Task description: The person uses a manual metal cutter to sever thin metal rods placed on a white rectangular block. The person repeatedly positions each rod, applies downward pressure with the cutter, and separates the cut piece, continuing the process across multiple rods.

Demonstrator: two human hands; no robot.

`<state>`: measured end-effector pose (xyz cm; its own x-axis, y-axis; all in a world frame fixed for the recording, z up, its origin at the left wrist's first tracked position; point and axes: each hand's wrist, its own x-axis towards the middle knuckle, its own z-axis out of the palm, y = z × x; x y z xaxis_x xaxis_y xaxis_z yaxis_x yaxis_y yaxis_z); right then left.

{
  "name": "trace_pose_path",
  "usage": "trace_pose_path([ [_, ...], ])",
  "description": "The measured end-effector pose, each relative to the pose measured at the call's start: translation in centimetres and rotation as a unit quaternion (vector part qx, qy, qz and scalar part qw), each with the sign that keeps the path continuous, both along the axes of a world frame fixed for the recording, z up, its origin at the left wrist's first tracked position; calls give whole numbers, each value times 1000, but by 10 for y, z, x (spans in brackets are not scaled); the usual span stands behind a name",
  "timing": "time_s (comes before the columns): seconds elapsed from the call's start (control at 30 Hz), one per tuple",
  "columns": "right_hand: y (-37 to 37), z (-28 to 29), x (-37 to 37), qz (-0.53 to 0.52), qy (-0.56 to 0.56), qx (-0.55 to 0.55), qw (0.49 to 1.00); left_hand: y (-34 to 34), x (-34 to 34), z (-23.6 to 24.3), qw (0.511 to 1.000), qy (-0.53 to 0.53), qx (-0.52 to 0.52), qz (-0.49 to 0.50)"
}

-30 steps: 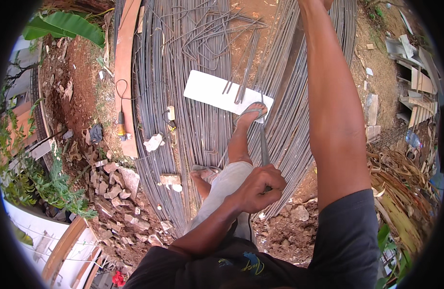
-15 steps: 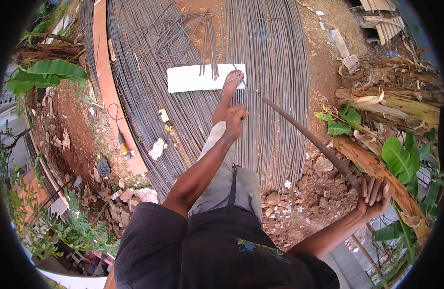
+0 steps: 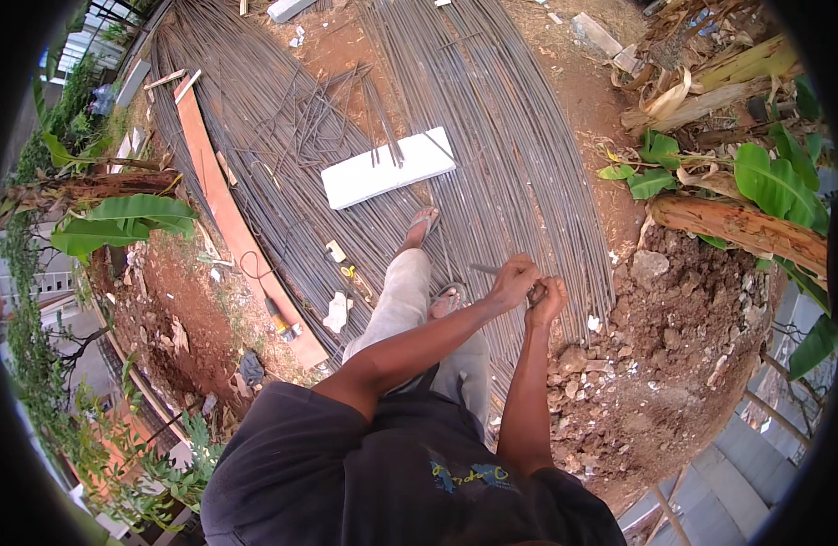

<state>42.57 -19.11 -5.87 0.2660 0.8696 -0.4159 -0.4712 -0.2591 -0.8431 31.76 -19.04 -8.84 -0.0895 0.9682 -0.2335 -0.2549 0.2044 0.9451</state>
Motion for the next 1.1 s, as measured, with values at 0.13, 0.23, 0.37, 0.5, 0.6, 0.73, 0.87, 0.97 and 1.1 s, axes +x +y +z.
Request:
trace_pose_path([
  [0.13,-18,-8,-12,-2,-51,-39,998,-20,7,-25,988,-139,-71,13],
  [0.23,-26,-18,-14,22,-116,16,993,-19,8,-40,969,-238,-68,26],
  [0.37,-34,-18,-13,31,-105,-26,994,6,9,-14,954,-280,-102,30],
  [0.5,-20,-11,-31,38,-138,-102,984,40,1,0,951,-259,-159,-57],
  [0.6,-1,-20,-56,-109,-201,-93,969,57,10,-25,981,-94,-55,-159],
  [0.73,-16,-67,-5,18,-295,-32,955,77,-3,-20,968,-11,13,-252],
  [0.87,-15,-90,-3,27,-400,-75,913,97,7,-9,976,-29,-20,-215],
  [0.97,-15,-54,-17,-6,-504,-141,852,136,-13,-18,937,-133,-43,-319],
  [1.1,97,-15,-73,-82,-283,-142,945,248,-100,-115,972,22,-11,-233],
])
